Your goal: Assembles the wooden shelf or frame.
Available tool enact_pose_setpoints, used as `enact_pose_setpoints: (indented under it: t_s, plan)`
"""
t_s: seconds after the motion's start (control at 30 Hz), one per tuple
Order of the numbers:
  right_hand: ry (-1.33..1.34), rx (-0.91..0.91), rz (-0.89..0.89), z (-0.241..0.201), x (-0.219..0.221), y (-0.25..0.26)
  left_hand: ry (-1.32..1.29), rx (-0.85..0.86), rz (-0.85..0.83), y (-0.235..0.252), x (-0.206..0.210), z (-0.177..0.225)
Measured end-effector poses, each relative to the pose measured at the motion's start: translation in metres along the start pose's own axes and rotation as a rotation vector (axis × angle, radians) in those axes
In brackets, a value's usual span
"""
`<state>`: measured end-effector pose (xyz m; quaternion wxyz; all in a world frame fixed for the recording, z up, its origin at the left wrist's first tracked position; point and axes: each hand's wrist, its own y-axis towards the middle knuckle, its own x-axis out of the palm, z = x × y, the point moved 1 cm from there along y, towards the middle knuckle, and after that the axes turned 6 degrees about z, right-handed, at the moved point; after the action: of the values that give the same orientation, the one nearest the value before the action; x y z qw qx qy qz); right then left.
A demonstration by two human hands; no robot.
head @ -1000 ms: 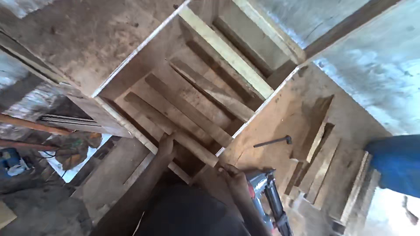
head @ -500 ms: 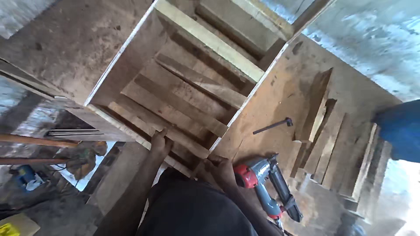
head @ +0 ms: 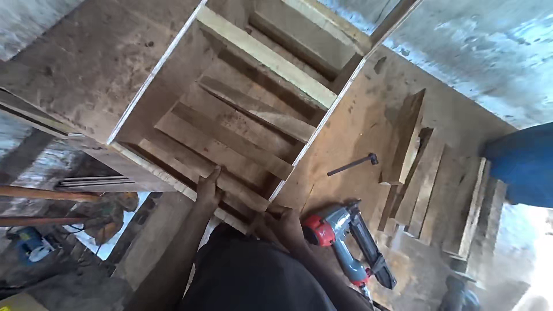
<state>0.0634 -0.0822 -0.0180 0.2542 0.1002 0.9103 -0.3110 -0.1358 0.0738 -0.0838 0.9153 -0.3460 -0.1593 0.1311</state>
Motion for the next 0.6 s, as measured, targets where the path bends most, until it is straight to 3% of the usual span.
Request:
enact_pose_setpoints:
  t_s: [0.27, 0.6]
  plan:
    - [-0.067, -0.011, 0.017, -0.002, -0.003, -0.002, 0.047, -0.036, 0.025, 0.002, -0.001, 0.0]
    - [0.248, -0.043, 0.118, 0.037, -0.02, -0.015, 0.075, -0.057, 0.016, -0.005, 0.006, 0.006]
